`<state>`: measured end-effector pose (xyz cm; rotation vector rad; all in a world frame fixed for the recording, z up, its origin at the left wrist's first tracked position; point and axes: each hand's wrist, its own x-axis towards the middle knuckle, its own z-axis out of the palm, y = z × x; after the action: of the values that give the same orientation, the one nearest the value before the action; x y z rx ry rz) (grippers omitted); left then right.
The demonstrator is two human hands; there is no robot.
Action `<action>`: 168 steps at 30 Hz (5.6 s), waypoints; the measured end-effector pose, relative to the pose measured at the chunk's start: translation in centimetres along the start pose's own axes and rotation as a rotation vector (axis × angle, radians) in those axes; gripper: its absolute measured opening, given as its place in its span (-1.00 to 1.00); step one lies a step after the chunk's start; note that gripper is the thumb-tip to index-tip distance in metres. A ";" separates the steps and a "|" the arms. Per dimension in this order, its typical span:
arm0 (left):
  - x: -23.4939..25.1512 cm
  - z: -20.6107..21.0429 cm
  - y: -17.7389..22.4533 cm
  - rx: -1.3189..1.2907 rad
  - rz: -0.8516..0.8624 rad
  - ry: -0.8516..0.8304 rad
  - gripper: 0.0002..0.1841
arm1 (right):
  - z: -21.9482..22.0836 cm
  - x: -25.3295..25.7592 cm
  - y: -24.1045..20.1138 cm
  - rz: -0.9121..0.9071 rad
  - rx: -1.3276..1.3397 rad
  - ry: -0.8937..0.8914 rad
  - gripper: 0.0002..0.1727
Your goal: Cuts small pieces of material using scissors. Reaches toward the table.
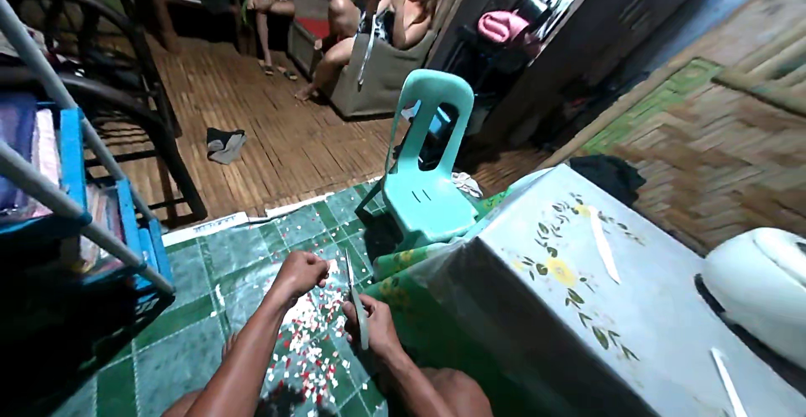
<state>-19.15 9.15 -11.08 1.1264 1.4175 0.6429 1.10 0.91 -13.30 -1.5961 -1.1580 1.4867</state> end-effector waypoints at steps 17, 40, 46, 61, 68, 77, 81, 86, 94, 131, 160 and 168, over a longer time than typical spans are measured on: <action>-0.7 4.9 -1.4 0.028 0.060 -0.300 -0.79 | -3.6 1.2 -0.7 -0.241 -0.025 0.249 -0.23; 0.3 4.1 -2.0 0.193 0.036 -0.159 -0.79 | -3.9 0.6 -1.2 -0.299 -0.144 0.075 -0.24; -0.6 4.0 -1.5 0.082 0.050 -0.365 -0.81 | -3.7 0.9 -0.4 -0.428 -0.260 0.109 -0.25; -0.4 4.0 -1.6 0.360 0.085 -0.328 -0.82 | -3.7 0.9 0.0 -0.592 -0.433 0.166 -0.29; -0.6 3.6 -1.3 0.165 0.130 -0.486 -0.76 | -4.2 1.2 -0.1 -0.532 -0.427 0.295 -0.28; -0.5 4.2 -1.8 0.193 0.162 -0.517 -0.80 | -4.1 1.4 0.0 -0.493 -0.404 0.307 -0.27; -0.7 4.2 -1.8 0.149 0.150 -0.519 -0.79 | -4.0 1.4 0.1 -0.519 -0.444 0.314 -0.28; -0.8 3.8 -1.2 0.100 0.047 -0.378 -0.78 | -3.8 1.5 0.2 -0.439 -0.435 0.303 -0.22; -0.2 0.5 -0.3 -0.051 0.064 0.030 -0.72 | -2.5 0.2 -0.7 -0.284 -0.202 -0.051 -0.06; 0.2 2.2 0.7 -0.107 0.198 0.035 -0.85 | -2.6 -0.2 -0.6 -0.310 -0.129 -0.067 -0.31; -0.4 1.3 0.4 -0.074 0.153 0.033 -0.84 | -1.8 -0.9 -1.0 -0.215 -0.103 -0.097 -0.43; 0.1 2.1 0.1 -0.125 0.182 0.060 -0.83 | -1.8 -0.5 -0.3 -0.225 -0.087 -0.100 -0.45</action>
<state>-17.15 8.80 -11.46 1.1529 1.3157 0.8890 2.81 0.73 -12.57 -1.4076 -1.4258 1.3986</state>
